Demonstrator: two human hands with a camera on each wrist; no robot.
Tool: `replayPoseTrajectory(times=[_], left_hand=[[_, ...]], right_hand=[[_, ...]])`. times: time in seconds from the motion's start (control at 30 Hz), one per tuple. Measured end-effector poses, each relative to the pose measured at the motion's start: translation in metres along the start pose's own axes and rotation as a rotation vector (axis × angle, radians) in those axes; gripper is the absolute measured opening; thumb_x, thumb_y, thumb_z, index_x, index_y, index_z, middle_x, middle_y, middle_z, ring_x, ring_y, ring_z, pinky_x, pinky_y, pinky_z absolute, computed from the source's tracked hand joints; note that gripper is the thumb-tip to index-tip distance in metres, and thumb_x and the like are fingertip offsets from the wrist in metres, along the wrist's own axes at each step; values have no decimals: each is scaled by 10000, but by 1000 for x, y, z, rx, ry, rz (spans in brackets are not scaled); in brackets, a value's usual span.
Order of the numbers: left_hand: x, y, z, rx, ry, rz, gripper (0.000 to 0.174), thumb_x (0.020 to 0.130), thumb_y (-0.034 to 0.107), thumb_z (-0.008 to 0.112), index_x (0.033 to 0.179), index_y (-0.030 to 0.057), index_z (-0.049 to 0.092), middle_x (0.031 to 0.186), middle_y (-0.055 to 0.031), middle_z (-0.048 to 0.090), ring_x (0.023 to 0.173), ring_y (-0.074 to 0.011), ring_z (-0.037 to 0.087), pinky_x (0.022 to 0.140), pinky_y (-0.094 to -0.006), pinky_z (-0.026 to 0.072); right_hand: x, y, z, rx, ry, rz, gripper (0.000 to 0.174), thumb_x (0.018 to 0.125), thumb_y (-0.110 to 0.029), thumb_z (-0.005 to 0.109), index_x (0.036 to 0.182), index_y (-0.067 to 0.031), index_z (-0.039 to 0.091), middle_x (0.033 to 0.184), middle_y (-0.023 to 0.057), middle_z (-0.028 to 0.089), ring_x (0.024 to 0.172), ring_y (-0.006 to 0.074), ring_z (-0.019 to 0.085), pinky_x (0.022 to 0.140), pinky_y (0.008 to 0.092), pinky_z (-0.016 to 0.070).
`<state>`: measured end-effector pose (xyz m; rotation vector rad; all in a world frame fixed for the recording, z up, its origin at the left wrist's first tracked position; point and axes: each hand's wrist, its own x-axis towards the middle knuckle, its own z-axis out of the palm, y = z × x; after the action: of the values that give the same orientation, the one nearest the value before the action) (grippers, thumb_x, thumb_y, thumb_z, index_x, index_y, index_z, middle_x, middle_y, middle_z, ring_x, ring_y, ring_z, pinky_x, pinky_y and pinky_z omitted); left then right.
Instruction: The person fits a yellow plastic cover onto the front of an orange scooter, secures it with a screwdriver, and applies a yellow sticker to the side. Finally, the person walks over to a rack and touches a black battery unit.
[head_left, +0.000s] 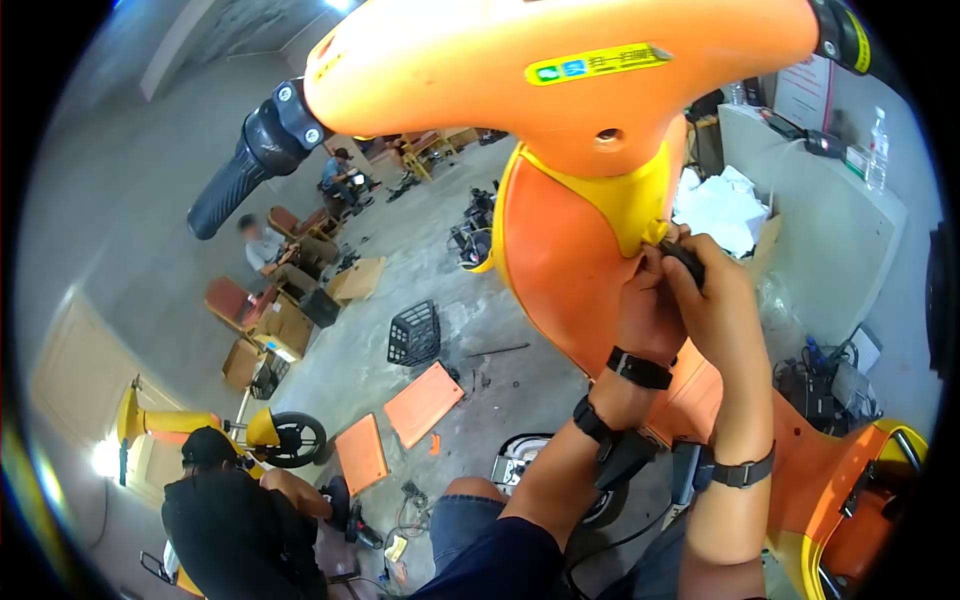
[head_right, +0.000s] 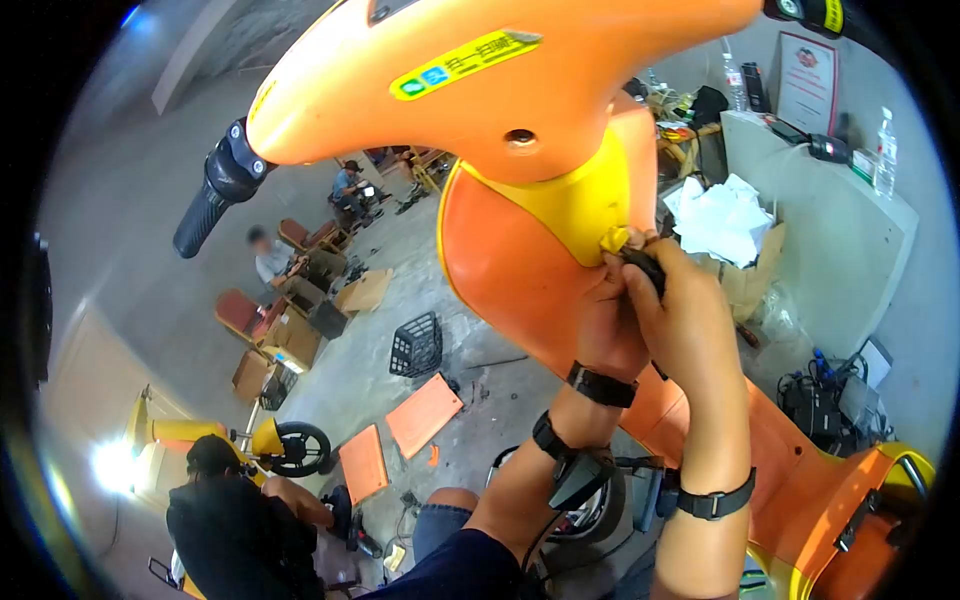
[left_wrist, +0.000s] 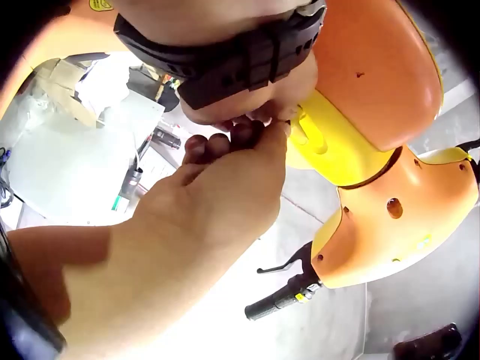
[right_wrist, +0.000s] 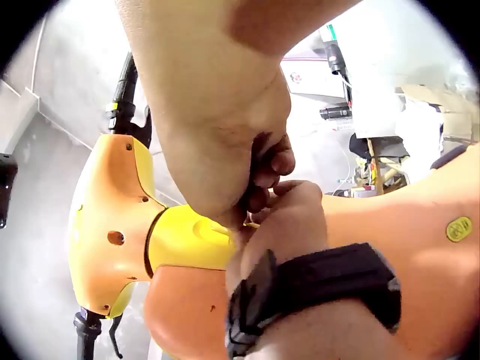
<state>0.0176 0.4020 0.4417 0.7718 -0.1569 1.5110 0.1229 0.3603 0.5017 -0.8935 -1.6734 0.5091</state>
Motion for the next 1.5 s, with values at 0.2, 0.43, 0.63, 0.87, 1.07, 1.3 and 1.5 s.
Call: replayPoseTrajectory(times=[0.2,0.43,0.63,0.87,1.07,1.3,1.5], left_hand=[[-8,6,8,-29,67,-64,348,1036,330,481,1282,89,531,1271,-24,564,1230,-178,509,1080,-359,402],[-8,5,11,-12,54,-73,339,1040,291,489,1305,81,519,1305,-27,566,1242,-170,506,1091,-355,384],[-4,8,18,81,19,-43,358,1046,293,471,1334,80,472,1348,-53,527,1286,-202,448,1129,-369,336],[2,5,22,23,1,-49,329,1028,329,508,1234,73,502,1151,-24,565,1192,-196,506,1068,-383,403],[4,6,11,-6,-99,-55,354,1021,359,508,1208,60,534,1161,-40,567,1186,-204,505,1068,-381,395],[0,7,2,66,9,24,420,1007,359,525,1267,31,559,1308,-95,592,1368,-264,424,1187,-419,281],[2,5,7,64,-118,-20,410,1004,354,551,1280,59,481,1194,-43,551,1212,-225,460,1096,-388,351]], right_hand=[[2,4,0,0,-23,2,203,939,-163,628,1020,23,610,878,252,661,805,419,648,688,403,501],[6,14,2,224,-55,210,297,982,-252,599,884,27,624,675,71,586,600,150,540,561,291,406],[8,14,-3,690,-182,607,358,998,-288,583,803,11,614,674,-14,552,603,78,451,552,228,355],[-3,3,-1,73,16,66,203,939,-186,640,1003,5,617,793,188,631,701,274,610,691,358,493],[1,4,5,75,61,64,218,952,-193,628,963,24,623,787,140,634,716,249,621,669,341,486],[8,8,-9,937,-223,743,329,1003,-371,549,877,-80,636,656,-61,483,564,16,398,503,169,287],[-5,26,12,331,61,98,222,936,-167,633,997,19,527,911,173,637,886,334,617,769,378,476]])
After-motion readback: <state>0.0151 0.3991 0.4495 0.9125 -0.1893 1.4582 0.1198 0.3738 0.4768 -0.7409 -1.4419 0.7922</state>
